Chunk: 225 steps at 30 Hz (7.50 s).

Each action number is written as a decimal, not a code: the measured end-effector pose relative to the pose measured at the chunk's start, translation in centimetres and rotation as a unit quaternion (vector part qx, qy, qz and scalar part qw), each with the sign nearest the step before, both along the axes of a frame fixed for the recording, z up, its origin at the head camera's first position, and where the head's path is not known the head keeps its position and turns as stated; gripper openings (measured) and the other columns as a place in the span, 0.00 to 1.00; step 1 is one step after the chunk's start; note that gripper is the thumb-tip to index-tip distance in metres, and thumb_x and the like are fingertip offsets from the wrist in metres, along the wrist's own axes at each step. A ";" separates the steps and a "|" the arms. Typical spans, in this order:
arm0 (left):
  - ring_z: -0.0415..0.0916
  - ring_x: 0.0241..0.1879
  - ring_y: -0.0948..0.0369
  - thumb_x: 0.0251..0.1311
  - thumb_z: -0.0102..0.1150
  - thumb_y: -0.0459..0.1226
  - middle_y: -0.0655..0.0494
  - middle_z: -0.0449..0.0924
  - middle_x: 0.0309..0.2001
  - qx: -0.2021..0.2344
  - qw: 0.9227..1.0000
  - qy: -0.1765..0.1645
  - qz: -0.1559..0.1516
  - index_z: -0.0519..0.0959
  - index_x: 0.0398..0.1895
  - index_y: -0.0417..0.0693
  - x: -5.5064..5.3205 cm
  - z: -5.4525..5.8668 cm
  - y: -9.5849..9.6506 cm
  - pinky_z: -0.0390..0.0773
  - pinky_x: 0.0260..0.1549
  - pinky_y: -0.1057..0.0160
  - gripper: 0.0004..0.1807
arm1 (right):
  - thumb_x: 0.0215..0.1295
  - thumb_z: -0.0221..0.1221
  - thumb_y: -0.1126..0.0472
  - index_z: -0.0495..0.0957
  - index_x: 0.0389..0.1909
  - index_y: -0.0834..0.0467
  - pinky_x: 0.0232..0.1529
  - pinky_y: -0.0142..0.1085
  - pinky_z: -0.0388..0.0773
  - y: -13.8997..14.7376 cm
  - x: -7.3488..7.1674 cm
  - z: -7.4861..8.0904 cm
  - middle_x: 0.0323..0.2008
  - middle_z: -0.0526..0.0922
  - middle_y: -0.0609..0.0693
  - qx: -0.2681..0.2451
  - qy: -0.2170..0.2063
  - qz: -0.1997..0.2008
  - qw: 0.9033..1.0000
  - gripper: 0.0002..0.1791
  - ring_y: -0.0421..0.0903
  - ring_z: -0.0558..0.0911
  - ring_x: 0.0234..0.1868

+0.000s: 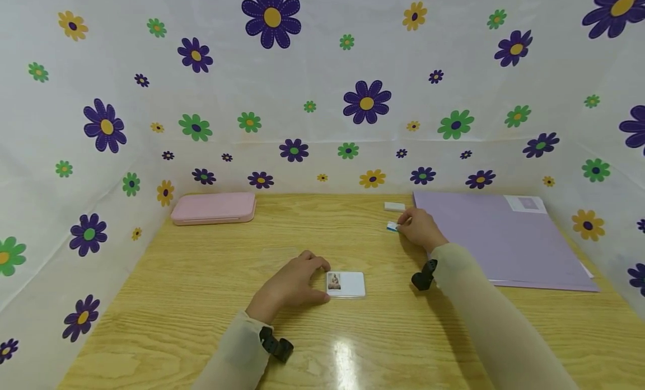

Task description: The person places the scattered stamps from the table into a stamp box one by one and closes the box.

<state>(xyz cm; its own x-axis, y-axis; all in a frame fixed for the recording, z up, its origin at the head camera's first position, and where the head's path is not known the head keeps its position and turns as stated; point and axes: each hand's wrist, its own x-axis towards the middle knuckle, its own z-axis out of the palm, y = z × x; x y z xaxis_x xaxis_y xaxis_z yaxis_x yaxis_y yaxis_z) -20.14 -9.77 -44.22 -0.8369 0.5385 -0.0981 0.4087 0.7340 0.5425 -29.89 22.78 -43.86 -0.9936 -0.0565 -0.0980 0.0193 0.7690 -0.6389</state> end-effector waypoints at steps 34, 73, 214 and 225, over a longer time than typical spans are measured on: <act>0.70 0.50 0.57 0.52 0.75 0.46 0.55 0.70 0.54 0.004 1.000 0.006 -0.001 0.76 0.57 0.53 -0.1 -0.4 -0.1 0.71 0.52 0.53 0.29 | 0.67 0.60 0.64 0.76 0.41 0.65 0.32 0.38 0.72 -0.1 0.8 -0.3 0.36 0.77 0.57 -0.032 0.018 0.000 0.999 0.07 0.49 0.74 0.33; 0.70 0.50 0.54 0.51 0.76 0.44 0.52 0.70 0.53 0.010 1.000 0.001 -0.002 0.76 0.56 0.51 0.3 0.3 0.1 0.71 0.53 0.51 0.29 | 0.69 0.60 0.65 0.83 0.43 0.61 0.27 0.36 0.77 -3.3 4.9 1.4 0.38 0.82 0.54 -0.140 0.048 0.092 0.985 0.06 0.50 0.78 0.28; 0.72 0.49 0.56 0.57 0.71 0.44 0.53 0.73 0.51 0.034 0.999 -0.017 -0.007 0.75 0.60 0.51 0.0 1.0 -0.7 0.72 0.50 0.52 0.28 | 0.69 0.60 0.60 0.83 0.43 0.60 0.42 0.42 0.74 -7.5 8.6 1.7 0.39 0.82 0.48 -0.158 -0.014 0.184 0.970 0.09 0.49 0.77 0.40; 0.74 0.49 0.59 0.62 0.67 0.45 0.58 0.75 0.50 0.033 0.999 0.009 0.016 0.77 0.58 0.52 0.1 1.0 -1.8 0.75 0.48 0.55 0.22 | 0.69 0.60 0.60 0.80 0.48 0.62 0.41 0.41 0.76 -9.2 8.8 2.4 0.46 0.81 0.52 -0.141 0.038 0.216 0.965 0.12 0.49 0.78 0.44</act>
<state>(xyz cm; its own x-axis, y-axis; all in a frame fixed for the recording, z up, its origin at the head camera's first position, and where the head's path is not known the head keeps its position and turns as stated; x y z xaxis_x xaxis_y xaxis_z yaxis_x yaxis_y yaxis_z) -20.09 -11.53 -43.21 -0.8548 0.5168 -0.0475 0.3961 0.7089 0.5835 -21.12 13.55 -41.49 -0.8750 -0.4811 0.0542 -0.3194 0.4894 -0.8115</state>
